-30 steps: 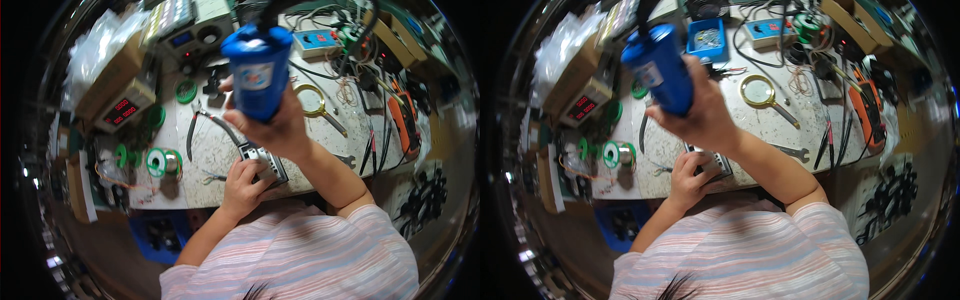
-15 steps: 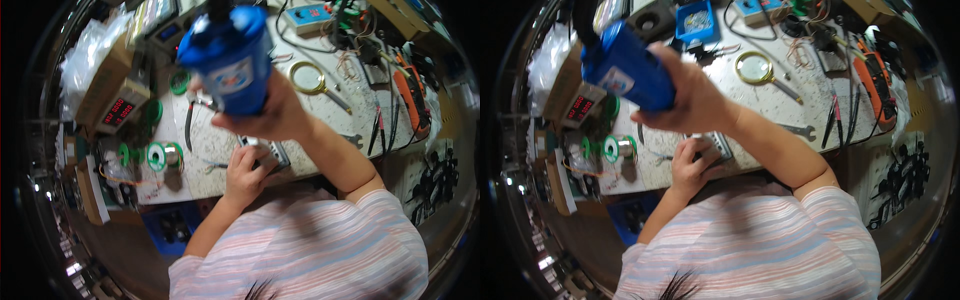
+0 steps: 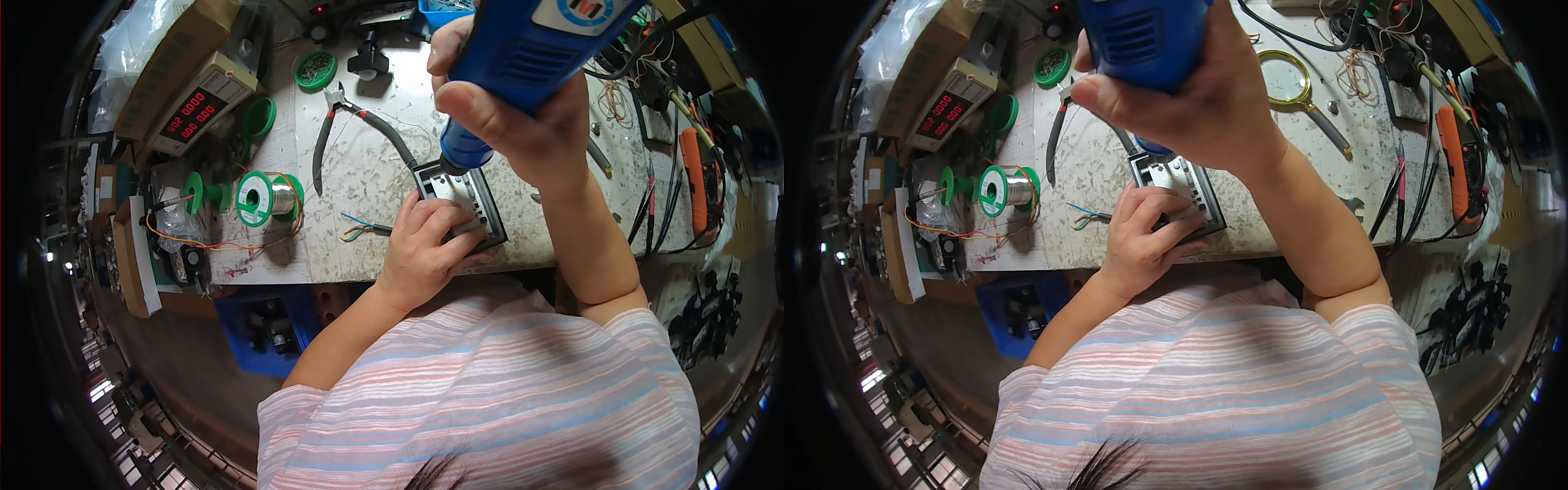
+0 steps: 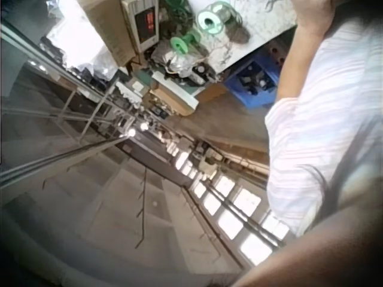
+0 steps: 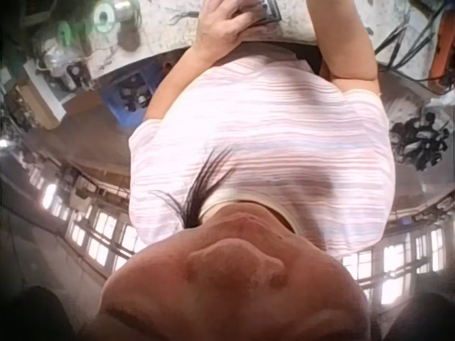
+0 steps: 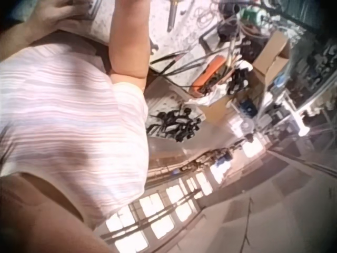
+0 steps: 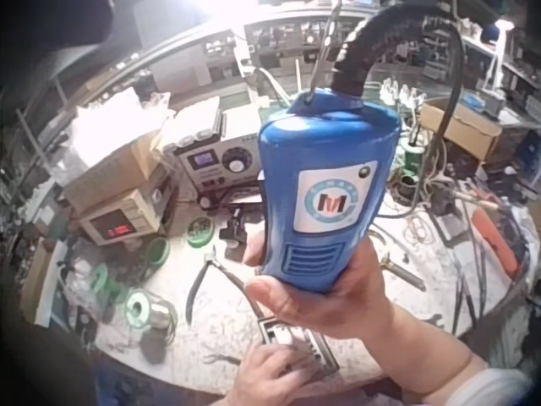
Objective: The person assembles an LED light fixture on a workbench by connecting wires and a sensor module to a component housing, then tests the fixture using a digital meter. Assembly is performed with an electric screwdriver, pliers, and a wrench.
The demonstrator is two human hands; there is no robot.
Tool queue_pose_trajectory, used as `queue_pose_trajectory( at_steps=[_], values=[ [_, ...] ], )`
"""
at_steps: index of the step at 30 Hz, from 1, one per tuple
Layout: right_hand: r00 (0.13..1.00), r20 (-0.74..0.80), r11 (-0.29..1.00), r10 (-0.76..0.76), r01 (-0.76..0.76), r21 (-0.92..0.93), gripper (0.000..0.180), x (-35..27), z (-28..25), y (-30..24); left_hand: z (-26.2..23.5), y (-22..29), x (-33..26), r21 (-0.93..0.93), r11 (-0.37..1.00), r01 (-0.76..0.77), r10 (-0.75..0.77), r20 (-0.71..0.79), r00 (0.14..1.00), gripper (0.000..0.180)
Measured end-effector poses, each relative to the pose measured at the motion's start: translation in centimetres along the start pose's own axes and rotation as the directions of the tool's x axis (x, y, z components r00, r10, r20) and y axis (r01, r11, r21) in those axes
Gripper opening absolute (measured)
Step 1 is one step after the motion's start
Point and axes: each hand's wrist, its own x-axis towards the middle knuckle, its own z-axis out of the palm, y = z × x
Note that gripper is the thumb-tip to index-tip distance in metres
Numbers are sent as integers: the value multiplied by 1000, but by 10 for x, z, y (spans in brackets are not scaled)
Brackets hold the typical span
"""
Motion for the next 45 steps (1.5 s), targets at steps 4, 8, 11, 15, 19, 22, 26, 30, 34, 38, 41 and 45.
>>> queue_pose_trajectory(
  at_steps=[4, 8, 11, 15, 19, 22, 26, 30, 34, 38, 41, 45],
  values=[
    [955, -98, 959, 281, -276, 59, 31, 3, -7, -19, -3, 3, 3, 103, 994, -39, 37, 17, 999, 37],
    [962, -218, 961, 164, -105, 256, 57, 9, -8, -25, -12, 5, 3, 43, 999, -29, 29, 5, 1000, 38],
    [979, -199, 965, 42, 12, 261, 60, 13, -20, -29, -17, 5, 0, -50, 999, -21, 13, -168, 986, 38],
    [981, -192, 941, 32, 35, 337, 61, 16, -18, -39, -8, 0, 13, 5, 976, 220, -204, -355, 912, 45],
    [990, -143, 899, 0, 62, 433, 61, 13, -17, -40, -8, -1, 20, 38, 972, 231, -210, -293, 933, 34],
    [996, -86, 908, 6, 30, 419, 60, 7, -29, -32, -7, -2, 17, 45, 974, 221, -202, -260, 944, 17],
    [994, 61, 916, -95, 64, 396, 52, -1, -28, -50, -6, 0, 13, 88, 974, 209, -175, -298, 939, 11],
    [992, 127, 969, 25, -55, 239, 64, -34, -29, -60, -4, 0, 14, 28, 962, 271, -247, -325, 913, 10],
    [976, 217, 972, 18, -67, 223, 67, -44, -31, -61, -3, 0, 19, 18, 948, 318, -301, -276, 913, 9],
    [985, 166, 972, 40, -76, 222, 67, -48, -26, -62, 0, -1, 18, -97, 928, 361, -374, -247, 894, 10],
    [980, 196, 975, 30, -72, 209, 66, -49, -27, -60, 3, -6, 19, -58, 953, 298, -302, -301, 905, 13],
    [993, -12, 986, 117, -115, 118, 61, -56, -8, -72, 8, -6, 16, -166, 937, 308, -346, -314, 884, 12]
  ],
)
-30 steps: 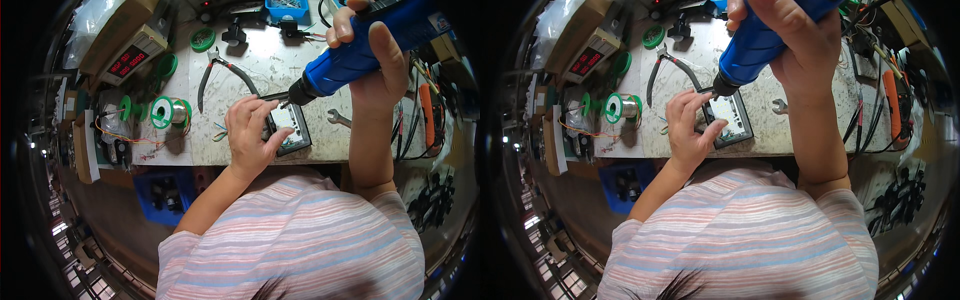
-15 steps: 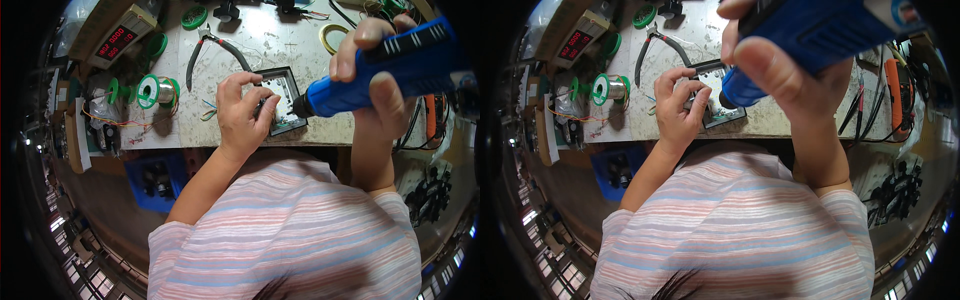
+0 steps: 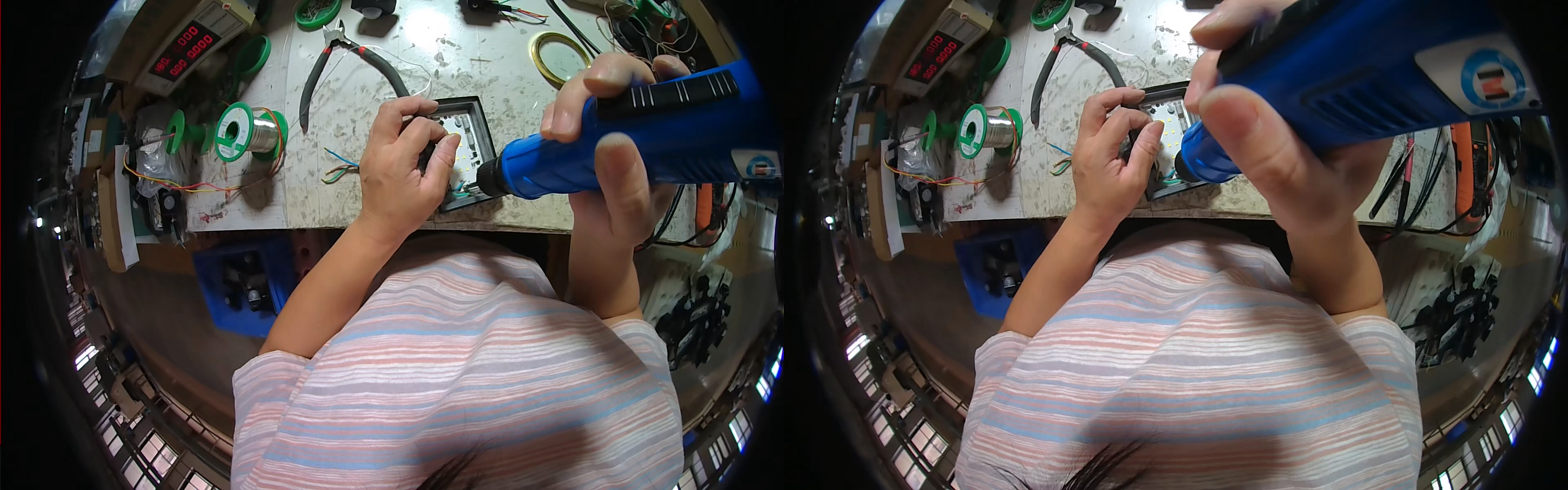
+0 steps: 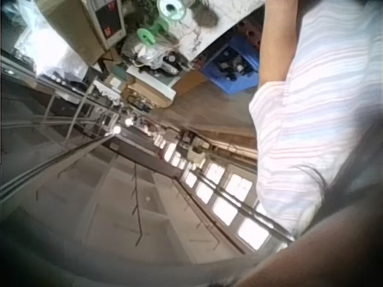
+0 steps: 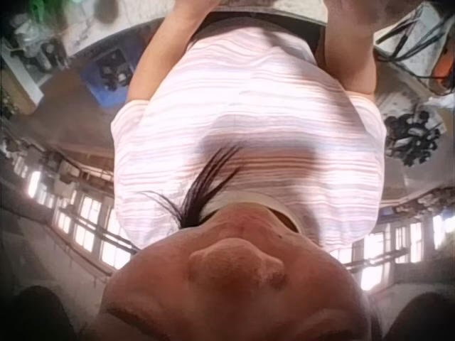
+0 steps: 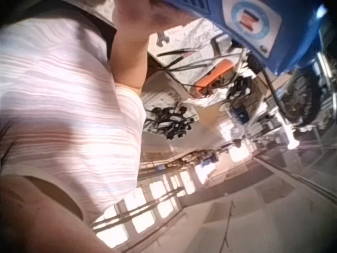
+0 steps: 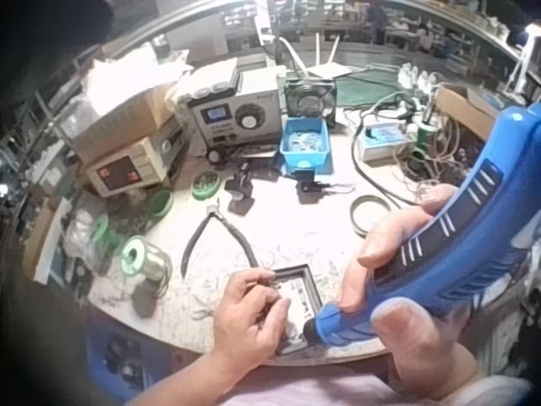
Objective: The person assembles an LED light fixture on a workbench by connecting wires and a sensor module to a component housing, then tests the fixture using a digital meter. Assembly is performed with an electric screwdriver, pliers, and a wrench.
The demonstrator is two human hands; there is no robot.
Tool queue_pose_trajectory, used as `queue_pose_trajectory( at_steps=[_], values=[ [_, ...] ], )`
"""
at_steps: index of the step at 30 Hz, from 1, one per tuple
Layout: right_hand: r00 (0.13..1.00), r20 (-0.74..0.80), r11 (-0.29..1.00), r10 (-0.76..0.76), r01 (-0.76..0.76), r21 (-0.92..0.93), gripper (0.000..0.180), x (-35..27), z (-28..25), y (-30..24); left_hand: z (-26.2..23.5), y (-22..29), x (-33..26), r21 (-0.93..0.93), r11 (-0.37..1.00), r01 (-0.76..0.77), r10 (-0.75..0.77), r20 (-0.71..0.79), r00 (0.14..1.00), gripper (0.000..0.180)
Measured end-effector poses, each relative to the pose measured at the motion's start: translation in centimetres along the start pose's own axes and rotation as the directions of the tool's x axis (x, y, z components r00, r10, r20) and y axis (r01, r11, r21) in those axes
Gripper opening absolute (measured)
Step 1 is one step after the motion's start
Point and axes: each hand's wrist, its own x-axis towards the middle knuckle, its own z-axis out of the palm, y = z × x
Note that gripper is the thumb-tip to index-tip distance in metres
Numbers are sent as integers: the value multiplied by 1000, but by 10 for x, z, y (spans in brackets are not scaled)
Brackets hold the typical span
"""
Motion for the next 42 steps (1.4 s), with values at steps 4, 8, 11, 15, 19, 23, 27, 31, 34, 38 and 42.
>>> queue_pose_trajectory(
  at_steps=[4, 8, 11, 15, 19, 23, 27, 31, 34, 38, 42],
  values=[
    [939, -338, 941, 54, -162, -298, 60, -8, 24, -13, 4, -6, 0, -38, 999, -22, 21, -23, 1000, 11],
    [999, -38, 945, -6, -7, -328, 67, -13, 17, -18, 5, -5, 1, -33, 999, -21, 20, -33, 999, 10],
    [957, 289, 984, 3, 48, -172, 77, -5, 4, -15, 6, -7, 0, -47, 999, -25, 23, -56, 998, 10],
    [999, -35, 968, 12, -21, -250, 64, -1, 24, -10, 7, -6, -1, -47, 999, -10, 8, -42, 999, 10],
    [990, -144, 966, 5, -42, -257, 57, -10, 25, -9, 4, -4, -2, -23, 1000, 10, -10, -1, 1000, 11],
    [985, -169, 953, -23, -29, -301, 55, -12, 25, -9, 4, -5, -2, -8, 1000, -4, 4, -8, 1000, 10],
    [982, -190, 971, -1, -45, -234, 54, -9, 21, -9, 3, -5, -1, -11, 1000, 2, -2, -6, 1000, 8],
    [985, -170, 988, 11, -37, -150, 53, -6, 10, -8, 5, -6, -1, -67, 998, 1, -3, -31, 1000, 7],
    [994, -113, 999, -7, 3, -37, 48, 1, -7, -9, 3, -8, 0, 6, 992, -125, 125, -49, 991, 10],
    [993, -113, 999, -38, 38, -5, 45, 14, -24, -18, -7, 0, -4, 4, 996, -88, 88, -12, 996, 15],
    [983, -176, 994, -43, 60, 93, 40, 23, -37, -22, -13, 6, -2, -7, 997, -82, 82, 41, 996, 23]
  ],
)
